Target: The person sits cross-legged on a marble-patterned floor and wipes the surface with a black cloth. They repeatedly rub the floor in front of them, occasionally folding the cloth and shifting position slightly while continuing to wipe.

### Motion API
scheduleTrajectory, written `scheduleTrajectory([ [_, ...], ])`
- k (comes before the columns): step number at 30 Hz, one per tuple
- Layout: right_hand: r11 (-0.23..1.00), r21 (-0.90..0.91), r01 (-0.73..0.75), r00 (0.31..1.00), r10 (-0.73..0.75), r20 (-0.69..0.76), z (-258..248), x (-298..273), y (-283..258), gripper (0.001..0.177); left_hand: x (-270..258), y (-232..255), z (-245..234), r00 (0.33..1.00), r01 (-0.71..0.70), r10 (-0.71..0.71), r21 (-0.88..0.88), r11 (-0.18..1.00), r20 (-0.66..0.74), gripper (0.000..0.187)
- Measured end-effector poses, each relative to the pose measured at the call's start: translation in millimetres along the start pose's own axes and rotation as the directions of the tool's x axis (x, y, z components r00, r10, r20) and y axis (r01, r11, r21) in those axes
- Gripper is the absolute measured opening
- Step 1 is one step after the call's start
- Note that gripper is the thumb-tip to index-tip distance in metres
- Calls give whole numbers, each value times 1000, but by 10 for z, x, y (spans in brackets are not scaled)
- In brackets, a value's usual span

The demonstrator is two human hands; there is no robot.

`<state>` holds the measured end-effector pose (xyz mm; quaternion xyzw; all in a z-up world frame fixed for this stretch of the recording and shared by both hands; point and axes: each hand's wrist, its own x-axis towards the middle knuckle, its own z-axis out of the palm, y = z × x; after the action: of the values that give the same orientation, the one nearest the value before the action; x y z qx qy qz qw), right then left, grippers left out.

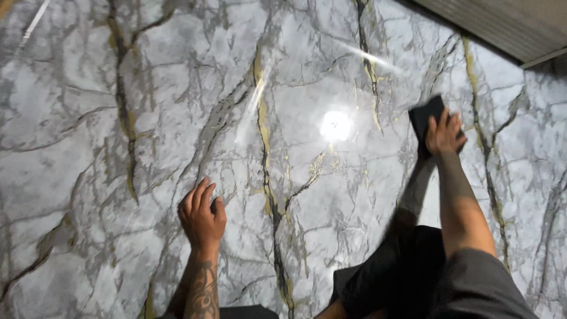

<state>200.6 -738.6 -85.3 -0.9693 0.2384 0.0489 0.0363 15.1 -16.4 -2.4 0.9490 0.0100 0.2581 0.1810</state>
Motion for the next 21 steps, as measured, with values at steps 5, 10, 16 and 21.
scheduleTrajectory([
  [5,787,-598,-152,590,-413,-693,1663,-434,810,79,35,-14,-152,1000,7,-7,-41,999,1,31],
  [10,841,-412,351,674,-532,-512,1440,-2440,-60,113,-201,-99,-14,1000,11,-12,-207,978,-6,28],
  [16,684,-272,677,730,-577,365,304,-4512,-1750,103,-443,-373,316,998,54,-65,-344,938,-20,35],
  [21,554,97,827,437,-742,509,-61,-4982,-2992,82,-307,-367,157,988,106,-141,-407,907,-58,33],
])
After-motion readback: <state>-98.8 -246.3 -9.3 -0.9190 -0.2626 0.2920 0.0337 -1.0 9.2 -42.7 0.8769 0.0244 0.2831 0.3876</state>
